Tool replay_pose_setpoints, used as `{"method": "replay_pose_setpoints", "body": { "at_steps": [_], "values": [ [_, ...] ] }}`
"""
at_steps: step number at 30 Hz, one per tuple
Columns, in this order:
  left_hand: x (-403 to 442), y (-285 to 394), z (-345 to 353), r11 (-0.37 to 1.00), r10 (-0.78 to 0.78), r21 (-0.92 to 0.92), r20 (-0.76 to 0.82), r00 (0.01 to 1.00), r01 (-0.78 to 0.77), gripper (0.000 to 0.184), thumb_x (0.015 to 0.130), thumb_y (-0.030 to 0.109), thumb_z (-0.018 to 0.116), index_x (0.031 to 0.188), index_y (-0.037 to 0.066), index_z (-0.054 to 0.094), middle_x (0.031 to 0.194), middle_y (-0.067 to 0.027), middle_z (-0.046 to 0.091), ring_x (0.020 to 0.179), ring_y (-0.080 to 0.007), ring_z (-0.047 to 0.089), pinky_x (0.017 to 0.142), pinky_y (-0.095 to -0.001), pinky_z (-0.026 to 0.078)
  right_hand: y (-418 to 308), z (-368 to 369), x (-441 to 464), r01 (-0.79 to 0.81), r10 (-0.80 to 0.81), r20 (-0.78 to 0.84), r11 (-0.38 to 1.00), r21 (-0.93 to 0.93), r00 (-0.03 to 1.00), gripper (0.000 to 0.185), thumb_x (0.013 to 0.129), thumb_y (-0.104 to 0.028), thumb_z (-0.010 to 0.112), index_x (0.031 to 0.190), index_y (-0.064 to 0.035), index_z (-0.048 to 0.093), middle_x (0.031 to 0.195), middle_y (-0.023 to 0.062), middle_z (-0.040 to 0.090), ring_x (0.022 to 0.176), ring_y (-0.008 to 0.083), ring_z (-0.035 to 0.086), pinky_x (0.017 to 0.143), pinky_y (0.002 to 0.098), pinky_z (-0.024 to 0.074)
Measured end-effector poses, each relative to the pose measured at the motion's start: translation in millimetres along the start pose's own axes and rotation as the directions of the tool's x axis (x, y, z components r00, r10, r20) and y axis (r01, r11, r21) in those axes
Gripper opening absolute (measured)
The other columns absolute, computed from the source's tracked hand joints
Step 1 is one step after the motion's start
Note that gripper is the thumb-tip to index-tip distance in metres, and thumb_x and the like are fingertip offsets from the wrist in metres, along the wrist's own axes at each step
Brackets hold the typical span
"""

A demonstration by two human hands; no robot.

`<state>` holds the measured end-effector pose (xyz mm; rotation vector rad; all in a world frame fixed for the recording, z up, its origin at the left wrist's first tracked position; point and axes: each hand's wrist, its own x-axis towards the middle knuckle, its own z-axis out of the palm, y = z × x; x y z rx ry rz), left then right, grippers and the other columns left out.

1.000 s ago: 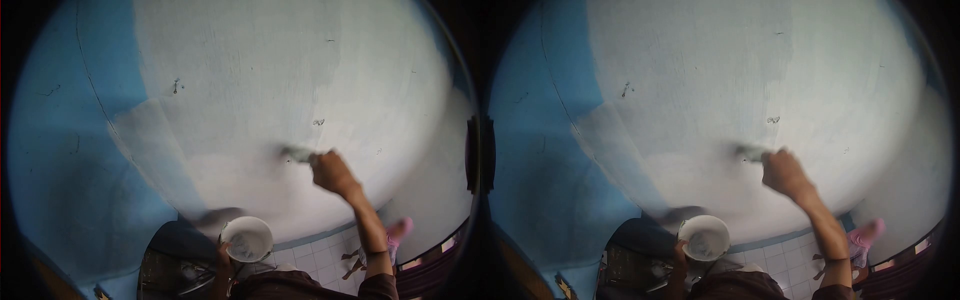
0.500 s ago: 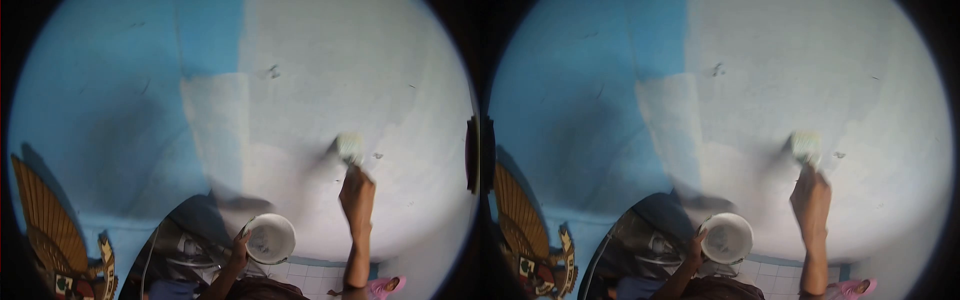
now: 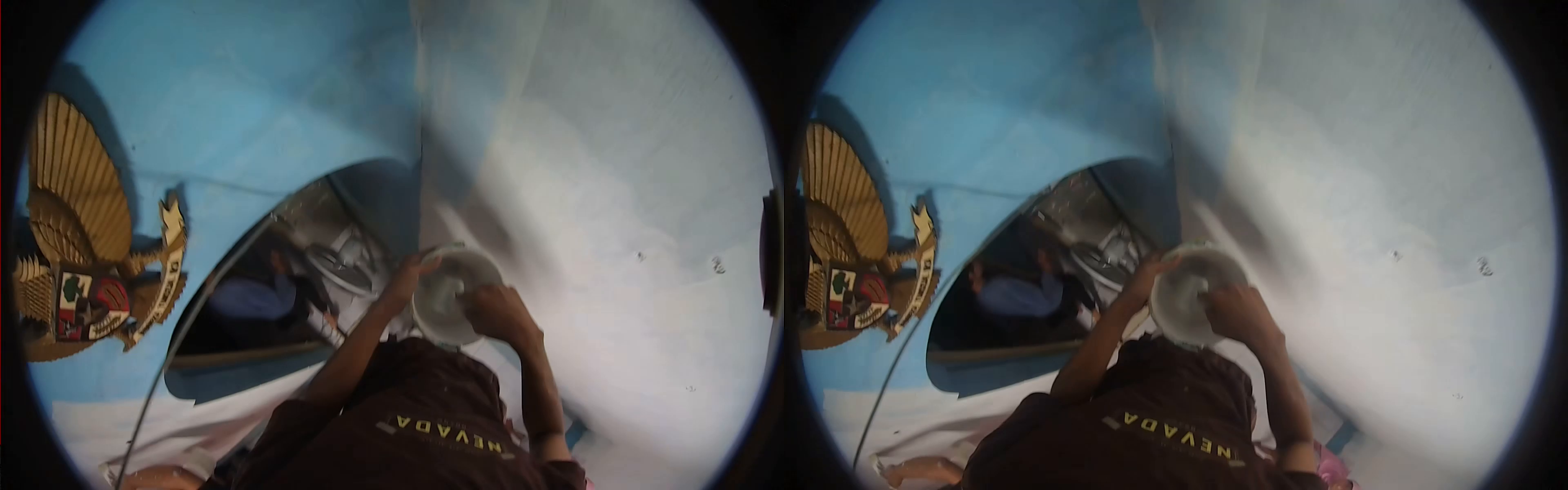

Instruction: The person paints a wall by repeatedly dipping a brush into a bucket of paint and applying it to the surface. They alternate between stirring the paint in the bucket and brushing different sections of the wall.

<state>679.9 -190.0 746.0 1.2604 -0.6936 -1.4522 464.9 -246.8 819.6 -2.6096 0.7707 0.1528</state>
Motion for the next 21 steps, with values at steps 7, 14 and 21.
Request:
{"method": "replay_pose_setpoints", "body": {
  "at_steps": [7,14,21],
  "values": [
    [-18.5,10.6,7.3,0.998,0.063,-0.015,-0.134,0.989,-0.065,0.041,0.101,0.025,0.06,0.134,0.001,0.061,0.121,-0.008,0.067,0.11,-0.016,0.064,0.094,-0.0298,0.051,-4.7,25.9,27.8,0.097,-0.091,-0.073,0.992,0.085,0.993,0.022,0.078,-0.006,0.059,0.093,-0.0032,0.075,0.08,0.0236,0.069,0.079,0.0403,0.069,0.073,0.0494,0.055],
    [-35.7,-31.7,0.3,0.99,0.062,-0.106,-0.255,0.965,-0.091,0.043,0.099,0.028,0.064,0.132,0.0,0.062,0.117,-0.0084,0.068,0.107,-0.0147,0.062,0.097,-0.0297,0.047,9.6,2.9,-1.1,0.218,-0.157,-0.276,0.953,0.208,0.948,0.02,0.084,-0.011,0.069,0.103,-0.004,0.074,0.094,0.0181,0.072,0.086,0.0363,0.07,0.076,0.0447,0.0559],
    [-36.4,-43.1,1.3,0.991,-0.015,0.133,0.062,0.998,0.007,0.044,0.101,0.024,0.062,0.14,0.005,0.059,0.123,-0.0074,0.068,0.108,-0.0141,0.066,0.095,-0.0293,0.051,92.7,70.2,-12.0,-0.099,0.07,0.07,0.704,0.704,0.995,0.07,0.091,-0.039,0.075,0.145,-0.0024,0.049,0.139,0.0189,0.058,0.113,0.0299,0.067,0.091,0.0384,0.0561]
  ]
}}
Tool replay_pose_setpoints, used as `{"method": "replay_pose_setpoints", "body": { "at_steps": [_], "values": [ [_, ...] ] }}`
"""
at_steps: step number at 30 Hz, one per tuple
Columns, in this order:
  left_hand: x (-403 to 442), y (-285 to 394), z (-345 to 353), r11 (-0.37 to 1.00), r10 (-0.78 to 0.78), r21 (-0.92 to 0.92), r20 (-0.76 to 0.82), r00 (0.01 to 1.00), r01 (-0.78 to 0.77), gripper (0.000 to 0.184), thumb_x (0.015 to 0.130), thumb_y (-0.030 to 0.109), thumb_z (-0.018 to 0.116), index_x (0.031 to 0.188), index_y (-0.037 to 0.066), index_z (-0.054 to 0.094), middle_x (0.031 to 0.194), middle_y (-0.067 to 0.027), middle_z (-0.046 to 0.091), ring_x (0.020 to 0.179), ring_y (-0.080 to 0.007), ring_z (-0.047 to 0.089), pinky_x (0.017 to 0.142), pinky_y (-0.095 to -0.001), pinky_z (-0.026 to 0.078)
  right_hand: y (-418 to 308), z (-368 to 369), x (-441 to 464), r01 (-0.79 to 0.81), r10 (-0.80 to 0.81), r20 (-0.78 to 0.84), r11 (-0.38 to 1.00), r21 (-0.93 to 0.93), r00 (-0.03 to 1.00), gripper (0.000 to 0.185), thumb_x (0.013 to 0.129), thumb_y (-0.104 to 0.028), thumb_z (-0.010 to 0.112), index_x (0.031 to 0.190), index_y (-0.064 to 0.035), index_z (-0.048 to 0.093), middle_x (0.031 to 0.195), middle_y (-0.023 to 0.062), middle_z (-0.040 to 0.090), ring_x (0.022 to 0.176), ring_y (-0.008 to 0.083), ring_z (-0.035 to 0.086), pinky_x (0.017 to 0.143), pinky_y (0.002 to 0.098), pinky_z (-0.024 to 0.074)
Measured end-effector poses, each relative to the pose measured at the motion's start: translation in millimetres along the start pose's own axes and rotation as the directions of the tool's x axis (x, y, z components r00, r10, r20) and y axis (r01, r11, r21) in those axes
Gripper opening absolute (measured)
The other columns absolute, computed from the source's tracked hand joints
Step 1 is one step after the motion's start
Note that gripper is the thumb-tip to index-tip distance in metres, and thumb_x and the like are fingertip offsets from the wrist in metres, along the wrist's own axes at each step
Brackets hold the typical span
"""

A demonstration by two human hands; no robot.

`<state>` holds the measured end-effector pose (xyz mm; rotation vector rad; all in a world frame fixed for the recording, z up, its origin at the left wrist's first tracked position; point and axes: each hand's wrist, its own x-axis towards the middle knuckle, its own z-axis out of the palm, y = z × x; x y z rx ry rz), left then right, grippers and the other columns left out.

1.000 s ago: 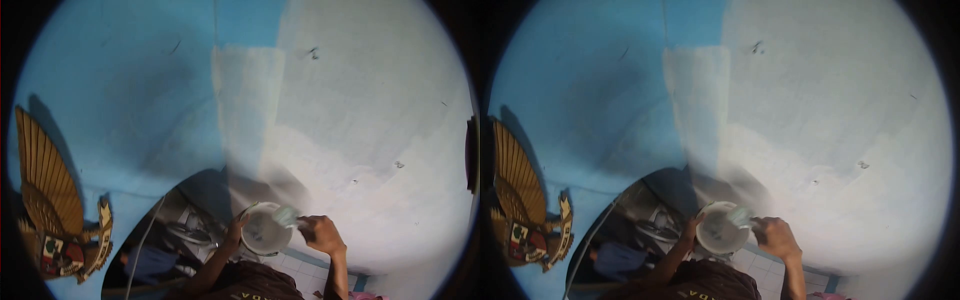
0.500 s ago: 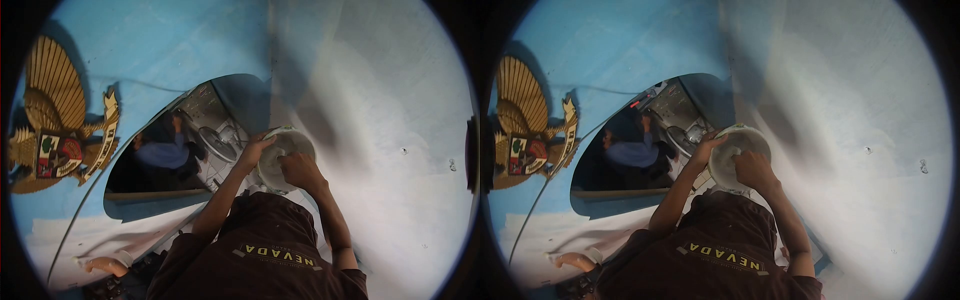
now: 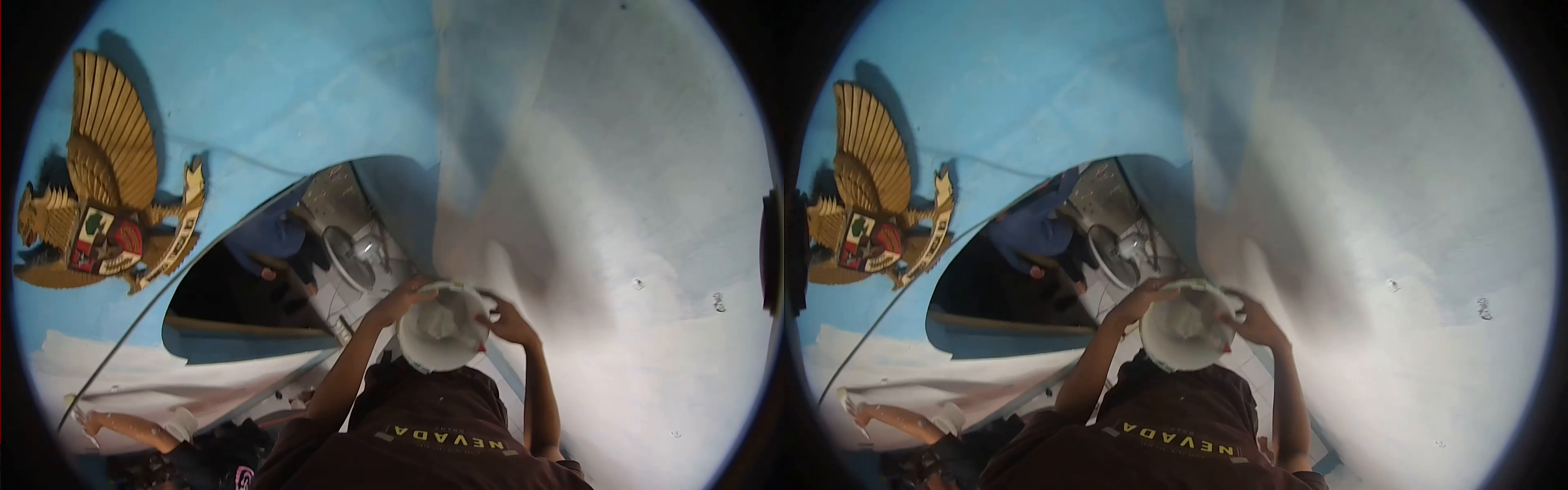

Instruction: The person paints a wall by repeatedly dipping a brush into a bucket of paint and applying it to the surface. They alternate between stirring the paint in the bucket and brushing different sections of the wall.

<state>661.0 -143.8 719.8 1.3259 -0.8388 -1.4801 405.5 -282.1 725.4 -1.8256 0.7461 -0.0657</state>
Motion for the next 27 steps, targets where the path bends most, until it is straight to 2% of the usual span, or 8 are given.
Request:
{"method": "replay_pose_setpoints", "body": {
  "at_steps": [4,11,12,13,16,17,19,27],
  "values": [
    [21.0,27.4,16.8,0.986,0.033,0.148,0.308,0.951,-0.082,0.042,0.099,0.022,0.064,0.14,0.01,0.06,0.138,-0.0079,0.06,0.132,-0.0196,0.051,0.115,-0.0355,0.035,41.3,6.3,-17.2,-0.089,-0.007,0.311,0.953,0.291,0.95,0.1,0.09,-0.051,0.073,0.157,0.003,0.023,0.156,0.0221,0.039,0.147,0.0306,0.033,0.122,0.0443,0.0237],
    [69.9,15.4,20.0,0.981,-0.015,0.189,0.331,0.943,-0.051,0.045,0.097,0.026,0.067,0.14,0.013,0.06,0.147,-0.0091,0.051,0.138,-0.022,0.045,0.114,-0.0384,0.037,73.0,32.3,-23.7,-0.209,0.112,0.183,0.676,0.707,0.977,0.096,0.088,-0.04,0.074,0.158,0.0016,0.023,0.157,0.0202,0.037,0.146,0.0312,0.034,0.121,0.0435,0.0261],
    [65.2,20.2,25.3,0.731,0.244,0.621,0.15,0.958,-0.283,0.051,0.096,0.031,0.069,0.141,0.012,0.058,0.137,-0.0126,0.055,0.133,-0.0265,0.049,0.112,-0.0405,0.039,74.1,30.0,-20.4,-0.186,0.126,0.138,0.594,0.782,0.982,0.095,0.088,-0.038,0.074,0.157,0.0016,0.023,0.157,0.0198,0.037,0.145,0.0313,0.035,0.12,0.0434,0.0275],
    [58.3,34.5,35.3,0.271,0.535,0.918,0.105,0.838,-0.289,0.056,0.094,0.036,0.071,0.142,0.011,0.056,0.128,-0.0161,0.06,0.128,-0.0309,0.052,0.109,-0.0426,0.04,68.6,26.6,-18.0,-0.18,0.123,0.132,0.6,0.78,0.984,0.095,0.088,-0.038,0.074,0.157,0.0016,0.023,0.157,0.0198,0.037,0.145,0.0313,0.035,0.12,0.0434,0.0275],
    [40.8,66.1,56.4,0.23,0.781,0.928,0.003,0.624,-0.292,0.056,0.092,0.04,0.074,0.136,0.009,0.06,0.106,-0.0198,0.059,0.101,-0.0343,0.06,0.09,-0.0429,0.049,41.9,28.9,-7.6,-0.048,0.164,-0.07,0.62,0.783,0.984,0.093,0.088,-0.037,0.073,0.158,0.0005,0.023,0.155,0.0194,0.038,0.142,0.0319,0.039,0.117,0.0435,0.0332],
    [36.4,68.6,59.6,0.229,0.773,0.929,0.009,0.634,-0.292,0.056,0.092,0.04,0.074,0.136,0.009,0.06,0.106,-0.0198,0.059,0.101,-0.0343,0.06,0.09,-0.0429,0.049,33.5,28.8,0.0,0.03,0.153,-0.162,0.631,0.775,0.975,0.093,0.089,-0.037,0.072,0.158,-0.0004,0.022,0.155,0.0195,0.039,0.142,0.0321,0.04,0.115,0.0438,0.0352],
    [30.2,68.6,64.0,0.569,0.417,0.792,-0.049,0.907,-0.219,0.049,0.091,0.037,0.074,0.128,0.007,0.062,0.092,-0.0173,0.058,0.08,-0.0311,0.06,0.074,-0.0409,0.05,18.9,28.1,13.0,0.126,0.15,-0.3,0.67,0.732,0.942,0.092,0.09,-0.037,0.071,0.159,-0.002,0.022,0.154,0.02,0.039,0.141,0.0326,0.04,0.113,0.0443,0.0377],
    [65.2,58.7,46.8,0.579,0.224,0.799,0.035,0.974,-0.162,0.058,0.09,0.025,0.071,0.134,-0.003,0.047,0.071,-0.0186,0.065,0.06,-0.0324,0.067,0.06,-0.0414,0.053,-9.4,21.0,47.1,0.288,0.078,-0.497,0.733,0.616,0.864,0.101,0.088,-0.042,0.073,0.162,-0.0064,0.015,0.158,0.0224,0.033,0.145,0.0351,0.036,0.115,0.0465,0.0375]
  ]
}}
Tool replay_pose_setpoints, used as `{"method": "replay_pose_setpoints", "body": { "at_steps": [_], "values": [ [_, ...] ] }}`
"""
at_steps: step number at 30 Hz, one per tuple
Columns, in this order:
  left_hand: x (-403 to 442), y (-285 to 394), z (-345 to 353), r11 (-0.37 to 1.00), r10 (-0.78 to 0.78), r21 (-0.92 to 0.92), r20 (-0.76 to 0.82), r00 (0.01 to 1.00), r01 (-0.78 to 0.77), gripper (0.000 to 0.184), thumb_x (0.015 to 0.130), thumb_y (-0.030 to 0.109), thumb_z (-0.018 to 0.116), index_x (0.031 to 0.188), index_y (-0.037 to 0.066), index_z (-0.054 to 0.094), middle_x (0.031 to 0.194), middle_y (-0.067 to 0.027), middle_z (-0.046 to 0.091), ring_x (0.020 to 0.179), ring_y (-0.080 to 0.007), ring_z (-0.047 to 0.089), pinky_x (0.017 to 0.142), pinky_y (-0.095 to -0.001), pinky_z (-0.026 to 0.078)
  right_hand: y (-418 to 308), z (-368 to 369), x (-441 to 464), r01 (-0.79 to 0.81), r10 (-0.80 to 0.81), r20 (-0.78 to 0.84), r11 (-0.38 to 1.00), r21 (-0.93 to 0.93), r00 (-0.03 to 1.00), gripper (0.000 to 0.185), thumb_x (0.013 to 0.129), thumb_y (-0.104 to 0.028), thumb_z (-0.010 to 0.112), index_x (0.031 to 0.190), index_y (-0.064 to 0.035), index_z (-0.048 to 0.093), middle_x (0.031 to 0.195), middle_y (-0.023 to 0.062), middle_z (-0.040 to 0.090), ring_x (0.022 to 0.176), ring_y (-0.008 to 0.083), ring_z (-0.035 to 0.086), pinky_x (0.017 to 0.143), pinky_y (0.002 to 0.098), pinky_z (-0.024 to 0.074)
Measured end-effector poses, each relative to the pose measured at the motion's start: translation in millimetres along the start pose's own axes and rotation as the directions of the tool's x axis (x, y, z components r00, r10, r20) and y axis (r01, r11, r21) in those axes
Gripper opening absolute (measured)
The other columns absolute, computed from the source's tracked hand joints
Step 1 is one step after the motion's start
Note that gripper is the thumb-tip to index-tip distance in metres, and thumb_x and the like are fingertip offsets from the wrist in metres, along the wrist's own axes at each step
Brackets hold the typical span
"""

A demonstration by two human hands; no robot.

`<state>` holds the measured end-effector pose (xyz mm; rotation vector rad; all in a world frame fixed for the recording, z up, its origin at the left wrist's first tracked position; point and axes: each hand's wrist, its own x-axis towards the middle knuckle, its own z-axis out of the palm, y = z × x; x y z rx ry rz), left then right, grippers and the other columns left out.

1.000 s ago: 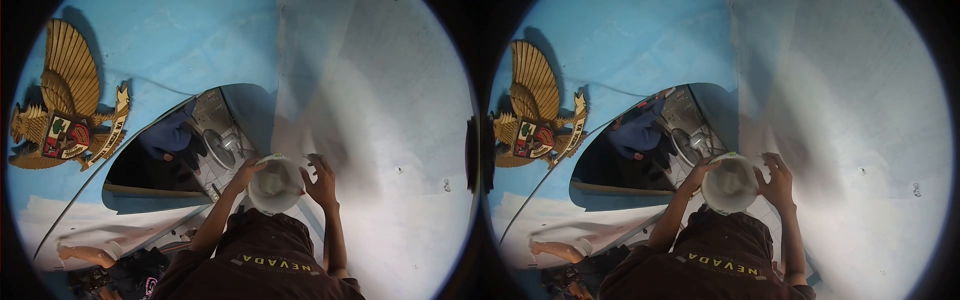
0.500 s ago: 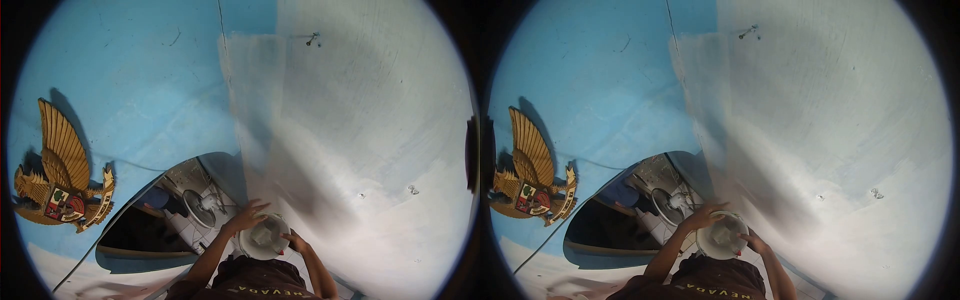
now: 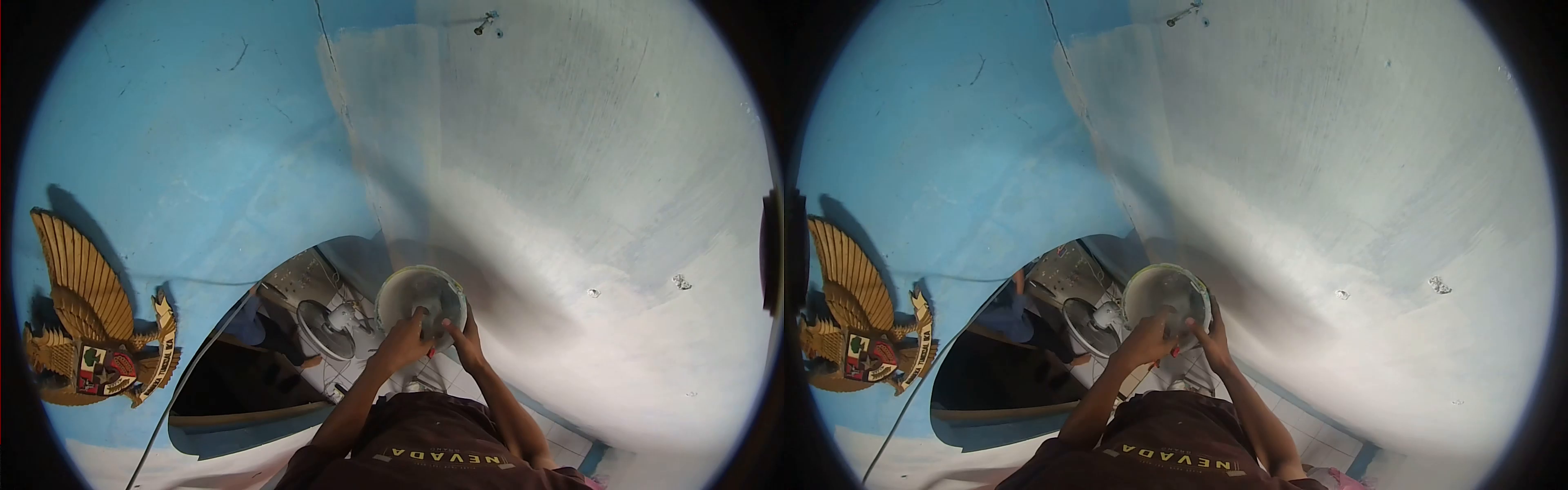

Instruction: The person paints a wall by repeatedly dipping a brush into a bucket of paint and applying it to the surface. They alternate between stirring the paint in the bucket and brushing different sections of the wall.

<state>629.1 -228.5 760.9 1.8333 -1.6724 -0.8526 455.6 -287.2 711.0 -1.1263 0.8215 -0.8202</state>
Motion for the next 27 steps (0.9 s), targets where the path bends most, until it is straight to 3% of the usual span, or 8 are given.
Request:
{"method": "replay_pose_setpoints", "body": {
  "at_steps": [5,8,11,13,15,19,25,27],
  "values": [
    [6.1,5.7,-0.2,0.979,-0.165,-0.092,0.176,0.971,0.183,0.067,0.087,0.017,0.068,0.14,-0.004,0.033,0.076,-0.0239,0.066,0.071,-0.0401,0.07,0.069,-0.0465,0.054,11.2,4.0,-3.8,-0.002,0.002,-0.014,1.0,0.009,1.0,0.1,0.089,-0.04,0.074,0.162,-0.006,0.014,0.159,0.0233,0.031,0.146,0.035,0.033,0.118,0.0457,0.0323],
    [-0.6,-19.8,-3.4,0.998,0.061,0.007,-0.032,0.998,-0.061,0.059,0.088,0.011,0.062,0.138,-0.003,0.034,0.09,-0.0278,0.068,0.084,-0.0443,0.069,0.078,-0.0502,0.053,19.8,-0.4,-8.3,-0.032,0.036,-0.091,0.999,0.044,0.995,0.097,0.09,-0.041,0.073,0.161,-0.0057,0.016,0.155,0.0229,0.035,0.143,0.035,0.038,0.115,0.0457,0.0375],
    [2.9,4.7,-46.2,0.998,-0.046,0.045,0.168,0.985,0.038,0.054,0.09,0.008,0.058,0.138,-0.002,0.037,0.101,-0.0278,0.067,0.095,-0.0464,0.067,0.086,-0.0527,0.051,17.8,-6.3,-15.8,-0.127,0.152,-0.08,0.958,0.255,0.985,0.092,0.091,-0.04,0.071,0.159,-0.005,0.02,0.15,0.0217,0.041,0.138,0.0338,0.045,0.109,0.045,0.044],
    [4.0,5.7,-52.3,0.954,0.161,0.215,0.224,0.961,-0.21,0.044,0.091,0.006,0.056,0.134,0.001,0.048,0.1,-0.0242,0.068,0.095,-0.0449,0.068,0.085,-0.0522,0.053,20.5,-5.0,-17.5,-0.136,0.177,-0.108,0.94,0.312,0.978,0.087,0.092,-0.04,0.069,0.158,-0.0048,0.023,0.146,0.0203,0.044,0.133,0.0326,0.049,0.104,0.0439,0.0478],
    [14.5,24.2,-48.9,0.909,0.12,0.345,0.323,0.939,-0.235,0.039,0.091,0.007,0.057,0.129,0.002,0.053,0.1,-0.0235,0.068,0.094,-0.0438,0.069,0.084,-0.0514,0.054,31.8,-10.9,-15.6,-0.122,0.151,-0.067,0.938,0.324,0.986,0.087,0.093,-0.041,0.068,0.158,-0.0049,0.023,0.146,0.0206,0.044,0.133,0.0326,0.048,0.105,0.0443,0.0469],
    [25.9,28.8,-26.1,0.804,0.14,0.465,0.458,0.878,-0.37,0.029,0.091,0.012,0.06,0.118,0.004,0.061,0.101,-0.0227,0.068,0.094,-0.0401,0.07,0.082,-0.0491,0.057,17.0,-4.5,-16.9,-0.028,0.024,-0.155,0.999,-0.024,0.988,0.091,0.09,-0.045,0.07,0.159,-0.0072,0.022,0.147,0.0216,0.044,0.134,0.0333,0.047,0.105,0.0452,0.0458],
    [27.3,19.1,-18.1,0.817,0.159,0.492,0.311,0.937,-0.302,0.022,0.092,0.011,0.058,0.111,0.003,0.066,0.088,-0.0211,0.071,0.085,-0.0411,0.072,0.075,-0.0498,0.059,8.6,-5.9,-28.7,-0.148,0.18,-0.141,0.965,0.215,0.973,0.099,0.089,-0.045,0.071,0.162,-0.0088,0.016,0.152,0.0227,0.04,0.138,0.0363,0.044,0.109,0.0458,0.0439],
    [27.4,23.9,-23.5,0.816,0.155,0.508,0.27,0.95,-0.278,0.021,0.092,0.011,0.058,0.109,0.003,0.066,0.085,-0.0212,0.071,0.083,-0.0409,0.072,0.075,-0.0499,0.059,11.2,-2.8,-30.9,-0.084,0.101,-0.148,0.99,0.116,0.984,0.099,0.089,-0.045,0.071,0.162,-0.0088,0.016,0.152,0.0224,0.04,0.138,0.0363,0.044,0.109,0.046,0.0438]
  ]
}}
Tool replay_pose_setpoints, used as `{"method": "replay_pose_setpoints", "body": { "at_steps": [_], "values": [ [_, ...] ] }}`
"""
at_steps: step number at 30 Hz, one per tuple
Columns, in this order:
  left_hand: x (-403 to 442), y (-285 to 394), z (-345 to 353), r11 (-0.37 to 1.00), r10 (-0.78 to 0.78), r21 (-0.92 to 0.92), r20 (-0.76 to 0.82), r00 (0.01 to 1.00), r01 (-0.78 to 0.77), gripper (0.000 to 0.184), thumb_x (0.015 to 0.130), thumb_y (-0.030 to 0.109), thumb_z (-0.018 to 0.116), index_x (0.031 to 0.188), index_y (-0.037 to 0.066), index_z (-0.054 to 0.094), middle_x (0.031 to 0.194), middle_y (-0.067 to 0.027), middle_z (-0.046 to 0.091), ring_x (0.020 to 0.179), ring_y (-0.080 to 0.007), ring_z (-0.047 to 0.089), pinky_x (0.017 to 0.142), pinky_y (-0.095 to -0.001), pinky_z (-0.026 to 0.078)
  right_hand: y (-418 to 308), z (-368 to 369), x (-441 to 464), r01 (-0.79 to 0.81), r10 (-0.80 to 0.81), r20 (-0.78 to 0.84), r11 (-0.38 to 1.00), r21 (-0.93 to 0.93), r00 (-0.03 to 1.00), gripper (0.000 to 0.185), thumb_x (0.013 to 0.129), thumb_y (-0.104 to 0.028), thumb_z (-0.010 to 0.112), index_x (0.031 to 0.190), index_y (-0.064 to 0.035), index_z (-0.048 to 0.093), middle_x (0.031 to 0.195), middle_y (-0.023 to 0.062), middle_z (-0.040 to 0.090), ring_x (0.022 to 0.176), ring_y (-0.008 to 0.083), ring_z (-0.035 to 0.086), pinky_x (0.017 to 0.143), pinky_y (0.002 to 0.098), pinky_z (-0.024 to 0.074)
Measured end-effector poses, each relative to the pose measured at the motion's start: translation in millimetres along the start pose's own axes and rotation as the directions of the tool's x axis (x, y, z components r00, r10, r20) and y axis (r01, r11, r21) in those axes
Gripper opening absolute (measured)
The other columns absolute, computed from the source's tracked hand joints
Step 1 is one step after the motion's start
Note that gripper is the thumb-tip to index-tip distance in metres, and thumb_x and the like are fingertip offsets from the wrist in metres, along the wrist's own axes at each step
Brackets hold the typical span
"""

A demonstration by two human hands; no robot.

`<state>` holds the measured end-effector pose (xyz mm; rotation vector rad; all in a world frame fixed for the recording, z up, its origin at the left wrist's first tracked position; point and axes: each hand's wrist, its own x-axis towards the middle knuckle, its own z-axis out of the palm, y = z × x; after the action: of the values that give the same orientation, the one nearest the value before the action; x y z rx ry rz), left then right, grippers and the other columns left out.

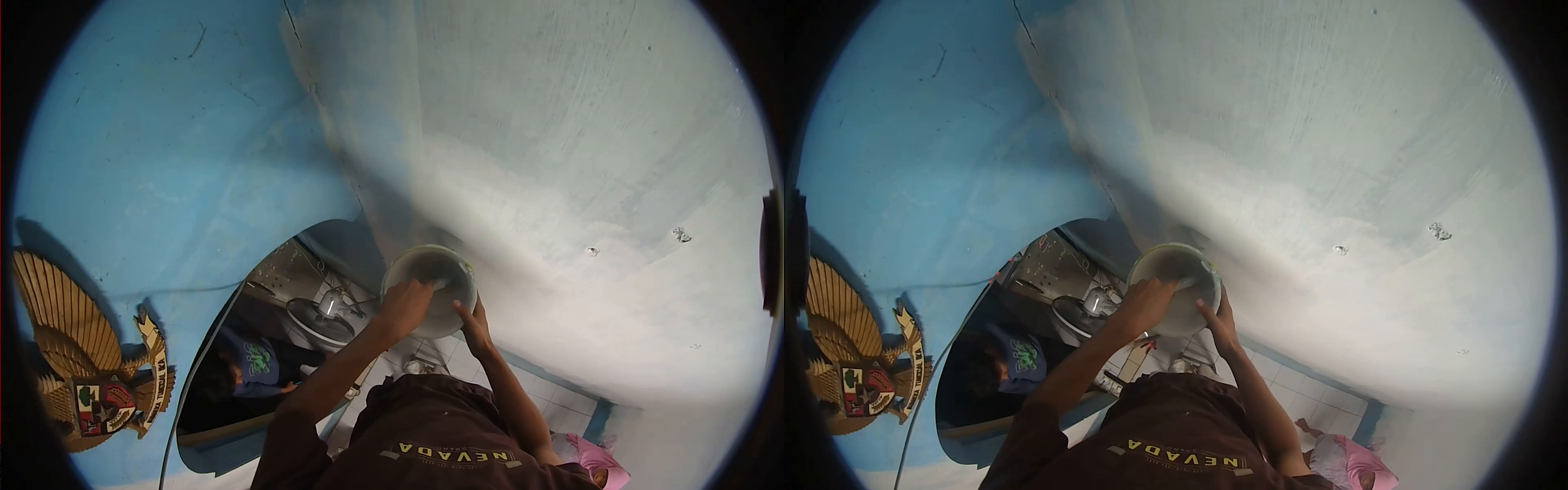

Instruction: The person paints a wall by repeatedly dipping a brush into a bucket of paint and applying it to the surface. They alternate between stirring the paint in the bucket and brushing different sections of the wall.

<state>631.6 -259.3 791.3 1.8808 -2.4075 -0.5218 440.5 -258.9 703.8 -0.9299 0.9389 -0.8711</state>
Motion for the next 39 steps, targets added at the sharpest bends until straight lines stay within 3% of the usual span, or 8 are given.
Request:
{"method": "replay_pose_setpoints", "body": {
  "at_steps": [5,10,17,20,26,28,35,39],
  "values": [
    [-0.6,10.4,12.1,0.999,0.035,-0.025,0.042,0.998,-0.034,0.018,0.091,0.011,0.058,0.103,0.002,0.069,0.084,-0.0236,0.071,0.084,-0.0411,0.072,0.077,-0.05,0.059,16.8,0.9,12.0,0.151,-0.168,-0.035,0.946,-0.288,0.985,0.097,0.09,-0.043,0.071,0.162,-0.0087,0.016,0.153,0.0222,0.04,0.139,0.0353,0.043,0.108,0.0456,0.0443],
    [-4.1,5.6,-15.3,0.988,-0.02,-0.155,-0.003,1.0,0.019,0.019,0.09,0.013,0.06,0.101,0.001,0.07,0.086,-0.0252,0.071,0.086,-0.0437,0.071,0.081,-0.051,0.057,3.8,-2.7,4.6,0.0,0.0,-0.011,0.998,0.064,1.0,0.095,0.091,-0.045,0.069,0.162,-0.0076,0.018,0.154,0.0224,0.039,0.14,0.0347,0.041,0.111,0.0442,0.0403],
    [5.8,11.0,18.7,0.994,0.02,-0.112,0.079,0.997,-0.011,0.022,0.09,0.014,0.061,0.105,0.003,0.072,0.09,-0.0237,0.072,0.088,-0.0409,0.071,0.082,-0.0509,0.056,15.0,-4.1,2.6,0.123,-0.135,-0.064,0.979,-0.16,0.989,0.091,0.093,-0.045,0.066,0.16,-0.0046,0.02,0.154,0.0225,0.038,0.14,0.034,0.041,0.113,0.0449,0.0378],
    [0.0,-0.8,7.1,0.998,0.001,-0.068,0.026,1.0,0.001,0.02,0.09,0.014,0.061,0.1,0.001,0.072,0.09,-0.0235,0.071,0.088,-0.041,0.071,0.081,-0.0504,0.056,26.2,-14.7,-2.8,-0.054,0.06,-0.03,0.985,0.165,0.998,0.093,0.092,-0.046,0.067,0.16,-0.0034,0.02,0.155,0.0228,0.036,0.143,0.0342,0.038,0.117,0.0454,0.0315],
    [-3.9,21.3,22.2,1.0,0.017,-0.019,-0.012,1.0,-0.017,0.02,0.093,0.015,0.059,0.095,0.0,0.072,0.089,-0.0238,0.071,0.087,-0.0413,0.071,0.08,-0.0501,0.055,19.7,-11.5,-1.3,0.156,-0.165,-0.048,0.975,-0.156,0.985,0.095,0.09,-0.047,0.07,0.158,-0.0017,0.023,0.156,0.0229,0.034,0.145,0.0346,0.034,0.119,0.0454,0.0286],
    [5.8,32.6,22.5,0.997,0.001,-0.072,0.171,0.985,0.012,0.022,0.094,0.016,0.059,0.1,0.001,0.074,0.092,-0.024,0.071,0.089,-0.0408,0.071,0.084,-0.0492,0.055,18.6,-18.2,-0.1,0.235,-0.261,-0.009,0.882,-0.409,0.965,0.09,0.092,-0.046,0.067,0.157,0.0007,0.026,0.156,0.0232,0.036,0.145,0.0327,0.035,0.118,0.0441,0.0289],
    [-9.5,24.0,10.1,0.955,-0.04,-0.292,0.031,0.999,0.047,0.025,0.092,0.013,0.06,0.109,0.002,0.073,0.094,-0.0237,0.072,0.091,-0.0407,0.071,0.084,-0.0476,0.056,14.3,-40.8,-16.0,0.061,-0.061,0.021,0.998,-0.021,0.998,0.094,0.092,-0.043,0.069,0.16,-0.0019,0.019,0.161,0.0231,0.026,0.149,0.0362,0.028,0.121,0.046,0.0254],
    [-4.0,46.7,29.3,0.995,-0.062,-0.064,0.191,0.98,0.075,0.028,0.09,0.012,0.062,0.114,0.001,0.072,0.097,-0.0237,0.072,0.093,-0.0403,0.071,0.087,-0.0476,0.055,18.2,-36.6,-19.2,0.143,-0.157,-0.037,0.959,-0.246,0.987,0.093,0.094,-0.043,0.068,0.161,-0.0035,0.017,0.16,0.0239,0.029,0.149,0.0362,0.028,0.121,0.0462,0.0252]
  ]
}}
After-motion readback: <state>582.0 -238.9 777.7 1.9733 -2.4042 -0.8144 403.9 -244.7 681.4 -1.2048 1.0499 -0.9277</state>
